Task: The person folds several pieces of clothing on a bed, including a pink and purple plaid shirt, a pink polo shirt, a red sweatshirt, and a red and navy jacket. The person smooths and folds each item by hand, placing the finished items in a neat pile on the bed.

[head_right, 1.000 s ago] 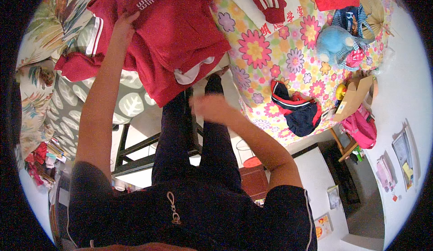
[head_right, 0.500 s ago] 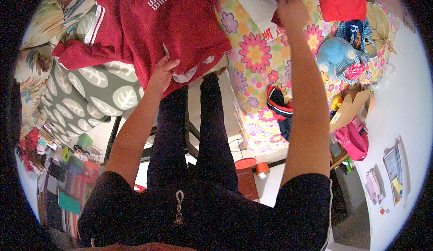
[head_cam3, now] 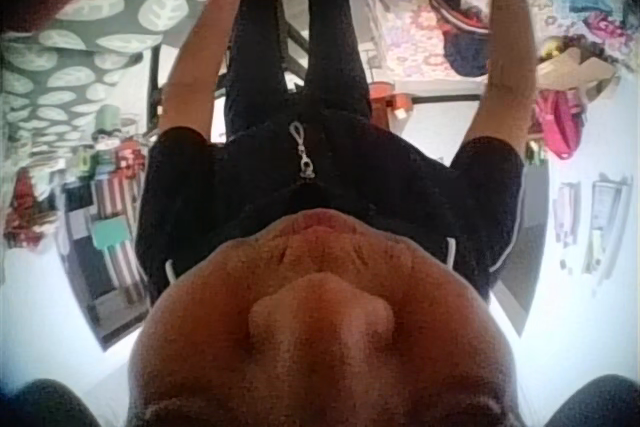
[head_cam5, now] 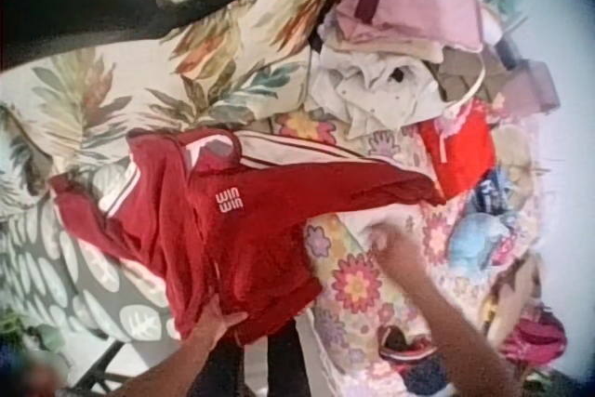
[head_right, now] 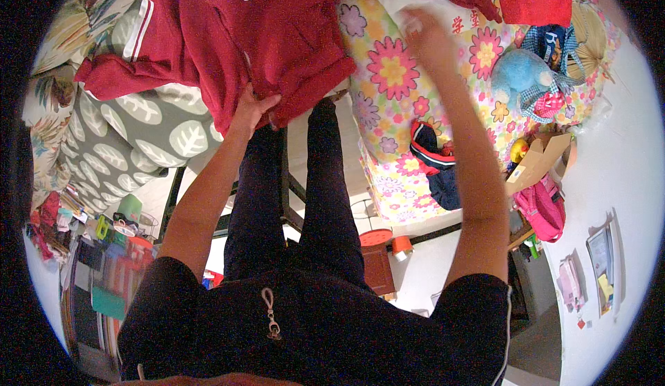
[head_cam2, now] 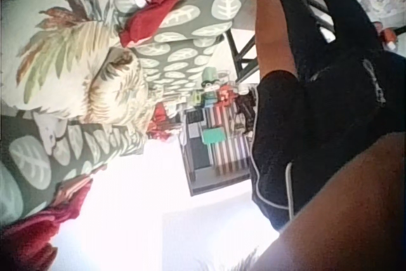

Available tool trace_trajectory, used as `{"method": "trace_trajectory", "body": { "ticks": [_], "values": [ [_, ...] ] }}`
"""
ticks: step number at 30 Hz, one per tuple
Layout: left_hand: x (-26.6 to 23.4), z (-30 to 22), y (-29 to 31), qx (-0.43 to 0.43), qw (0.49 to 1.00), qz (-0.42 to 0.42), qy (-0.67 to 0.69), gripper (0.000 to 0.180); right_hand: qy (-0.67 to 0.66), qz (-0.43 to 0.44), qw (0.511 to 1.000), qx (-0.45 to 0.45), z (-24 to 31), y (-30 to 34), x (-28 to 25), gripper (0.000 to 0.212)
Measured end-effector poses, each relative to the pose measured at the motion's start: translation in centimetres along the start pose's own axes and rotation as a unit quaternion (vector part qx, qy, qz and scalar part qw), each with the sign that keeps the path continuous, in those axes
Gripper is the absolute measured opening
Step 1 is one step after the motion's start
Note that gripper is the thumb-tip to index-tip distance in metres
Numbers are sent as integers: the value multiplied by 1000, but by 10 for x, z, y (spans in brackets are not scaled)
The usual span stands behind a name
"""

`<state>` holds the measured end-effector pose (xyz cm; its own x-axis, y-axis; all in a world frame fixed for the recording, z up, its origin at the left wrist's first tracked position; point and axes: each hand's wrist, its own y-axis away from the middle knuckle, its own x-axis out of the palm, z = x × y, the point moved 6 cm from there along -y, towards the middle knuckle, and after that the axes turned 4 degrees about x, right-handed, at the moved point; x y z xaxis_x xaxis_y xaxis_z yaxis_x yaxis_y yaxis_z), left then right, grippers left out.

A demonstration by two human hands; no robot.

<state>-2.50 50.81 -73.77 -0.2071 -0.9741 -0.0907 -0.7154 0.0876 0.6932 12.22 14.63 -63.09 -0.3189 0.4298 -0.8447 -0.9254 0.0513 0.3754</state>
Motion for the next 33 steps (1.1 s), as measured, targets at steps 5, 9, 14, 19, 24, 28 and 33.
{"method": "trace_trajectory", "body": {
  "ticks": [5, 9, 14, 19, 24, 28, 33],
  "values": [
    [3, -12, 10, -133, 982, 47, 126, 50, -29, 52, 992, -115, 59, 68, 100, 42],
    [5, -21, 12, -151, 978, 41, 137, 44, -12, 77, 997, 12, 37, 68, 116, 41],
    [-2, -3, 9, -81, 989, 38, -114, 47, -58, 79, 979, 180, 10, 154, 94, 31],
    [0, 20, 7, 60, 984, -12, -168, 51, 104, 289, 939, 158, 5, 171, 125, 35],
    [-2, -17, 20, -63, 998, 15, 26, 54, -132, -12, 984, 121, 64, 67, 61, 16],
    [-35, -59, -4, -15, 983, -85, 164, 43, -160, -116, 974, -108, 160, -15, 24, 17],
    [-60, -77, 11, 56, 985, -101, 125, 28, -13, -51, 989, -141, 243, -99, 37, 29]
  ]
}}
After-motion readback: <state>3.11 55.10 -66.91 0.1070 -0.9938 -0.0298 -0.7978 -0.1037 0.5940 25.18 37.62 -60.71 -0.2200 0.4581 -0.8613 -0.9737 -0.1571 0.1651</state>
